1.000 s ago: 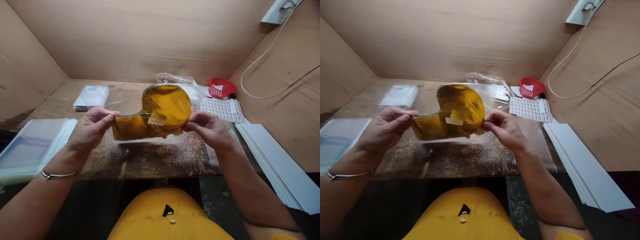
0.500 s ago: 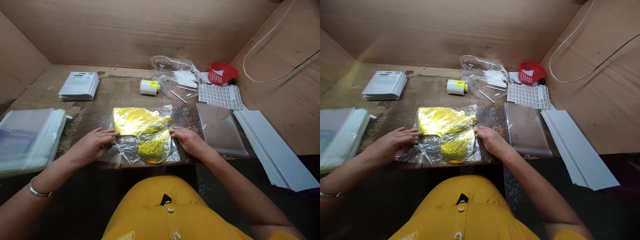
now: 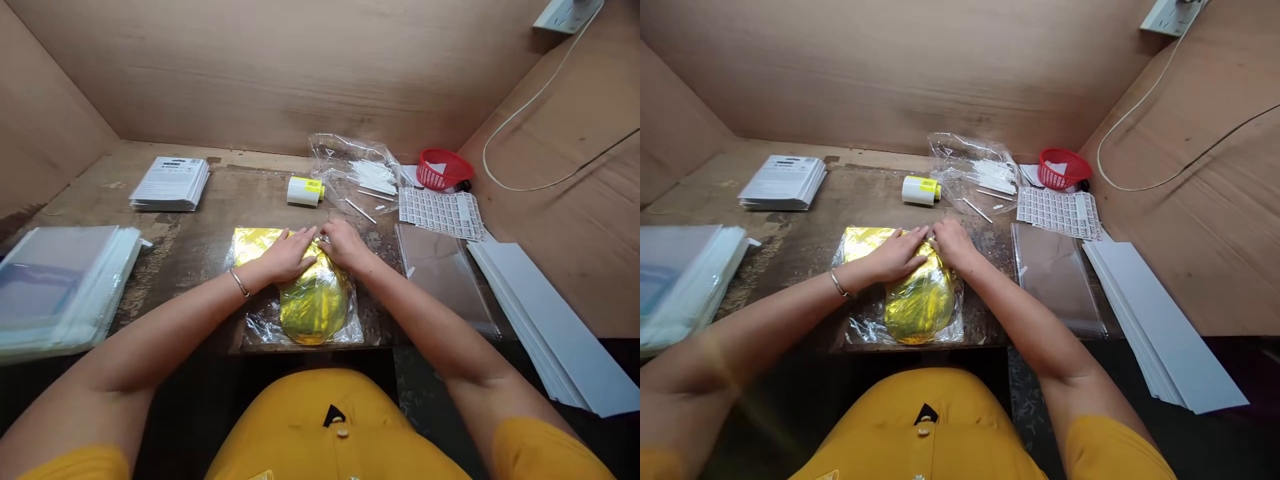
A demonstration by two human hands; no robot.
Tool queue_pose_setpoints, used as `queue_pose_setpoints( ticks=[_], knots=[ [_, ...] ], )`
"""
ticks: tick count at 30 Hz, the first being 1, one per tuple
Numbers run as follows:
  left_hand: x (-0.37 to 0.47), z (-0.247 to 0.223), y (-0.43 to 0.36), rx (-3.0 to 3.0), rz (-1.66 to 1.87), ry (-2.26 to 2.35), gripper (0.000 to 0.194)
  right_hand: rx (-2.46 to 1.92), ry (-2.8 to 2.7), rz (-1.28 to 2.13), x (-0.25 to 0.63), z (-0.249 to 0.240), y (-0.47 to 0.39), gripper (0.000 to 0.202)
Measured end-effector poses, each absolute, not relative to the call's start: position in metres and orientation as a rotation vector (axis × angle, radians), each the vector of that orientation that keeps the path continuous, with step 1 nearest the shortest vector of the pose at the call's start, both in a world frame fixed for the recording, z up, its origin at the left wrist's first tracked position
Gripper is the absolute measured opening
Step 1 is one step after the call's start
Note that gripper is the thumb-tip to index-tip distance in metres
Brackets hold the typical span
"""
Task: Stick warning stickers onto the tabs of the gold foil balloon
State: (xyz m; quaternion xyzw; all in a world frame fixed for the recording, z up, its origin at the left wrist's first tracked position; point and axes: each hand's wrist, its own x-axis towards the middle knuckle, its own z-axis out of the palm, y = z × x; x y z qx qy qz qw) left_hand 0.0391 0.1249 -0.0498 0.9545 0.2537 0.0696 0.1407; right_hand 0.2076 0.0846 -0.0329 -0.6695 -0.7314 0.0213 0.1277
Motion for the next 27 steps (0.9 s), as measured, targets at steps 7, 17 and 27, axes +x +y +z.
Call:
queue_pose_setpoints(
  ticks=[7,17,27],
  knots=[
    [0.033,-0.065,0.129,2.720,0.214,0.713,0.066,-1.865,-2.157,0.123,0.210,-0.038,0.071,0.012],
    [0.036,-0.061,0.124,2.685,0.227,0.758,0.057,-2.189,-2.127,0.490,0.228,-0.019,0.093,0.021],
    [0.036,-0.062,0.124,2.676,0.239,0.770,0.062,-1.997,-2.215,0.404,0.218,0.010,0.085,0.007]
  ],
)
